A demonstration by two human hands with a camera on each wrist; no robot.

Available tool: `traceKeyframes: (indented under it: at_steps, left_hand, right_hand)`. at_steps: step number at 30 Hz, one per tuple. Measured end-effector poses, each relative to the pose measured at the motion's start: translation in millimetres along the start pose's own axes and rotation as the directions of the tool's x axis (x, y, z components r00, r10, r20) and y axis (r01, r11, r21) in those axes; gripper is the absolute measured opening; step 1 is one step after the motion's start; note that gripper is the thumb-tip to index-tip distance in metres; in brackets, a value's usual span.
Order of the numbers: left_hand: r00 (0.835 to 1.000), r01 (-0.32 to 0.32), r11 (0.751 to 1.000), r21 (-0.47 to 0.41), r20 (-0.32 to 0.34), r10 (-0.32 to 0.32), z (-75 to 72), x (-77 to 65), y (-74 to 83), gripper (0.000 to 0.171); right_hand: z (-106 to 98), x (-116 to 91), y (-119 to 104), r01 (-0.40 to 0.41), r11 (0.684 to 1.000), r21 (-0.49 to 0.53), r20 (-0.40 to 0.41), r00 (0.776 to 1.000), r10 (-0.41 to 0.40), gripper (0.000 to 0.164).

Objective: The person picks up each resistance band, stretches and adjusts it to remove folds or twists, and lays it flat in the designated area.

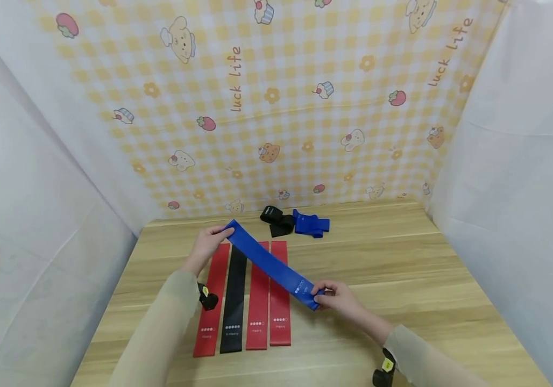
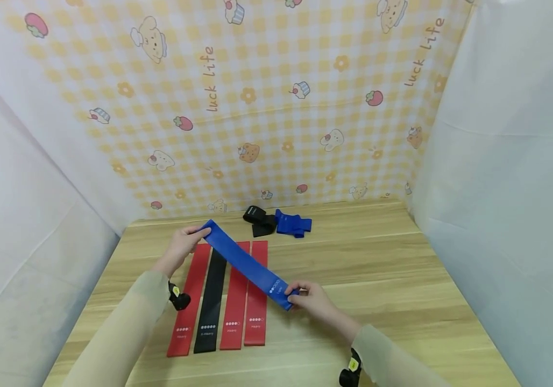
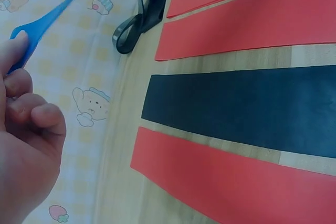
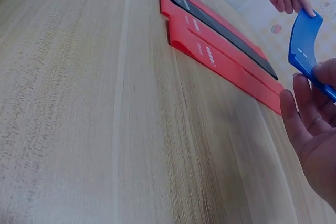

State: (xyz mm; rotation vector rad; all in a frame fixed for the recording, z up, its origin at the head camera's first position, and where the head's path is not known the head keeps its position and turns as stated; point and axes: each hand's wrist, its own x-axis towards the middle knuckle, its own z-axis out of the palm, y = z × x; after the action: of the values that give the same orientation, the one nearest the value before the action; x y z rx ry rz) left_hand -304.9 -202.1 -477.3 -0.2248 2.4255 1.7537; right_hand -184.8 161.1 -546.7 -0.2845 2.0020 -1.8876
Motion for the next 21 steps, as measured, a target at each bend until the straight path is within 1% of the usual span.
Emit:
traceKeyframes:
  at_steps: [2, 6, 9, 13, 15, 17, 21]
  left_hand:
    - [1.0, -0.013, 0.999, 0.039, -0.015, 0.014, -0.1, -0.1, 2.3, 0.054]
    - [0.999, -0.03, 0.998, 0.062, -0.034, 0.033, 1.8, -0.4, 7.7, 0.052]
    - [0.999, -0.035, 0.999, 0.039, -0.03, 0.037, 4.1, 0.2, 10.7, 0.046]
    - [0.998, -0.054, 0.997, 0.047, -0.021, 0.055, 9.7, 1.1, 14.9, 0.04]
    - [0.999, -0.042, 0.998, 0.046, -0.028, 0.044, 12.7, 1.4, 16.9, 0.038]
    - [0.999, -0.027, 0.999, 0.029, -0.028, 0.028, 15.8, 1.0, 19.7, 0.037]
    - [1.0, 0.005, 0.999, -0.049, -0.011, -0.005, 22.7, 0.6, 24.6, 0.043]
  right_hand:
    - [-0.5, 0.0, 0.2, -0.003, 1.0, -0.014, -0.007, 1.0, 0.003, 0.014]
    - [-1.8, -1.0, 0.6, -0.005, 0.999, -0.046, -0.007, 1.0, 0.005, 0.014]
    - [-2.5, -1.0, 0.7, -0.002, 0.998, -0.07, -0.004, 1.0, 0.002, 0.013]
    - [-3.7, -1.6, -0.8, -0.018, 0.994, -0.105, -0.029, 0.999, 0.015, 0.011]
    - [-3.7, -2.1, -2.1, -0.028, 0.992, -0.121, -0.043, 0.999, 0.023, 0.011]
    - [-3.6, -2.4, -2.6, -0.034, 0.989, -0.142, -0.059, 0.998, 0.026, 0.011]
    - [-4.7, -4.0, -1.4, -0.034, 0.982, -0.188, -0.08, 0.997, 0.019, 0.009]
